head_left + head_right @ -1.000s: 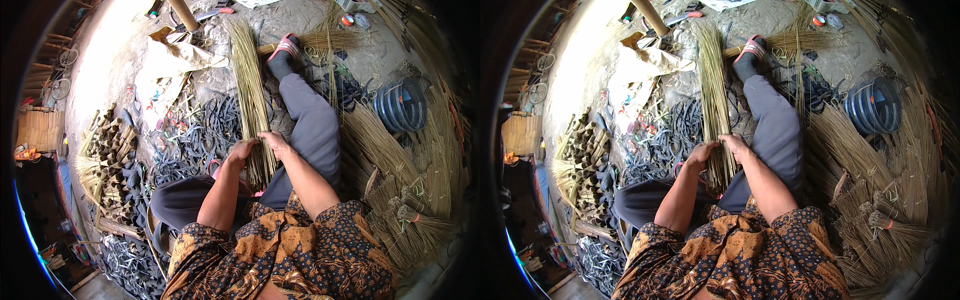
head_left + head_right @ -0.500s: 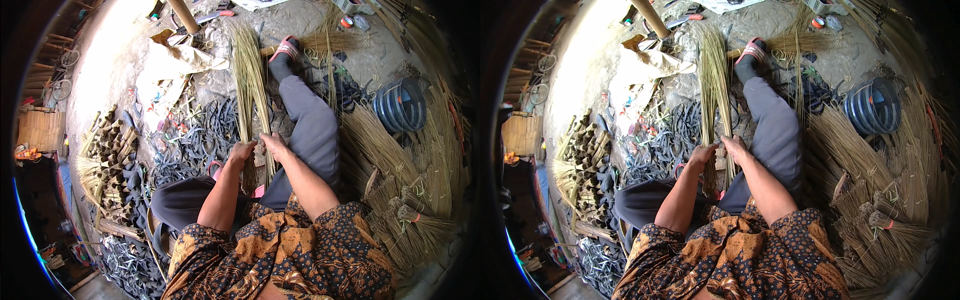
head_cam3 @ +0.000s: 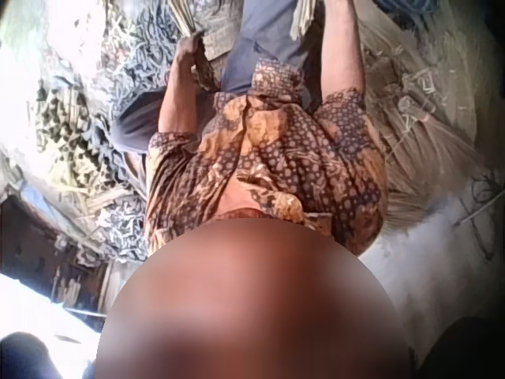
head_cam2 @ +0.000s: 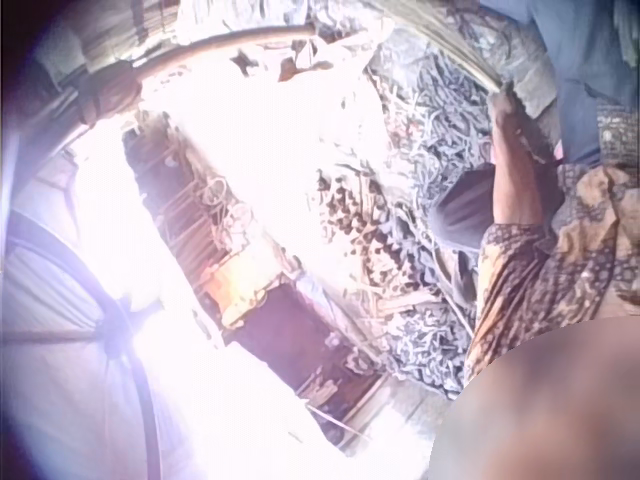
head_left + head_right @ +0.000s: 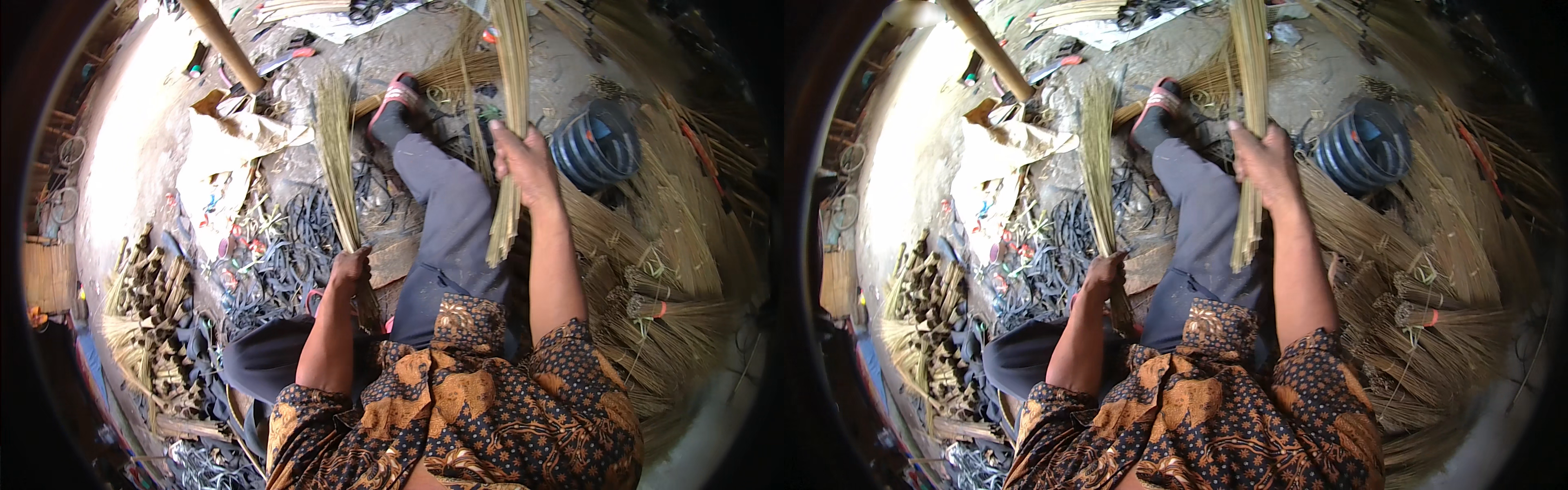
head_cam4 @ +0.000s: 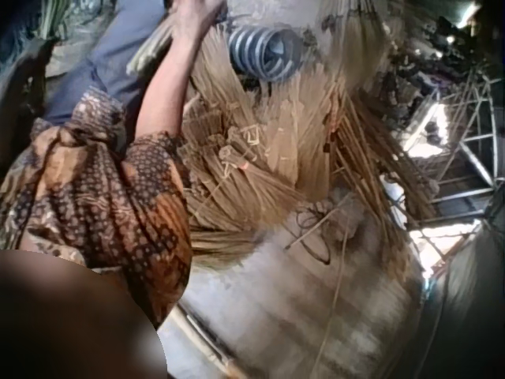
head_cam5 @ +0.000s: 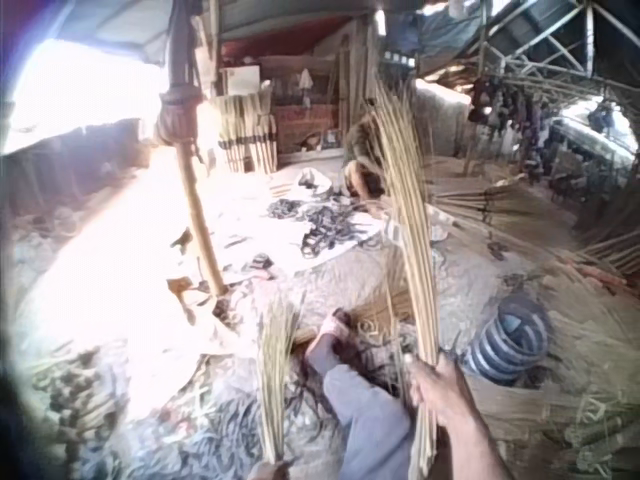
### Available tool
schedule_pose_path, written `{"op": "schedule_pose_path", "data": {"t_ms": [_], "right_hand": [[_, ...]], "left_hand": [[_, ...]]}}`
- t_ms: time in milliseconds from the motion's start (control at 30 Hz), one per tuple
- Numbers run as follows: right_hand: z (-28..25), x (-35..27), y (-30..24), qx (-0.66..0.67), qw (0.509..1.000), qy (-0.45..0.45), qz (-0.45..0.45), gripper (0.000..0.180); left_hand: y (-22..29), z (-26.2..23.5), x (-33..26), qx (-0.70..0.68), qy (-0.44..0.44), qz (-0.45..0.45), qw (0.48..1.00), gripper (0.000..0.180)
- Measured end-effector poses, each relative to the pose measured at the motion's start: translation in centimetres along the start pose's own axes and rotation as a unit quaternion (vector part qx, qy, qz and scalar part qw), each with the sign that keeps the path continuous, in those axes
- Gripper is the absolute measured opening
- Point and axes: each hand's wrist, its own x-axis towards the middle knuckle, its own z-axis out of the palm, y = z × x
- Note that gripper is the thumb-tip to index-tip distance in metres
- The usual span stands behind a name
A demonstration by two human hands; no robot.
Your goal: The person sits on the floor and repeatedly gathers bundles of dried broom stalks, aligns them, and ties them with black rubber bands. Finished bundles are placed aside while new stalks are gathered from a nearby pile.
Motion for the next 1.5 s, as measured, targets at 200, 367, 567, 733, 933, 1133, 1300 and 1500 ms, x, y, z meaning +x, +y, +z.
{"op": "schedule_pose_path", "data": {"t_ms": [200,367,567,733,933,1133,1300,1500], "right_hand": [[-9.6,1.3,11.3,-0.325,0.931,0.121,0.114,0.042],[-12.4,-2.4,29.4,-0.493,0.83,0.056,0.254,0.029],[-11.8,-4.8,24.8,-0.564,0.792,0.033,0.233,0.051],[-4.6,-2.9,8.5,-0.382,0.921,0.052,0.056,0.095],[10.0,-4.3,-5.2,0.147,0.922,-0.305,-0.188,0.068],[18.2,-6.4,-7.1,0.22,0.936,-0.241,-0.132,0.03],[19.8,-8.6,-2.5,0.085,0.932,-0.269,-0.226,0.019],[20.1,-8.9,5.6,-0.04,0.944,-0.229,-0.236,0.015]], "left_hand": [[3.7,1.9,-3.2,0.022,-0.021,0.111,0.993,0.025],[8.4,3.0,-8.6,0.033,-0.04,0.211,0.976,0.021],[12.7,2.8,-15.8,0.019,-0.043,0.297,0.954,0.019],[14.4,3.5,-18.8,0.037,-0.069,0.319,0.944,0.023],[13.1,5.6,-19.6,0.108,-0.22,0.3,0.922,0.023],[12.6,5.8,-18.7,0.116,-0.1,0.453,0.879,0.034],[10.7,4.9,-14.1,0.133,-0.041,0.522,0.841,0.031],[4.8,4.1,-8.1,0.172,0.005,0.519,0.837,0.035]]}}
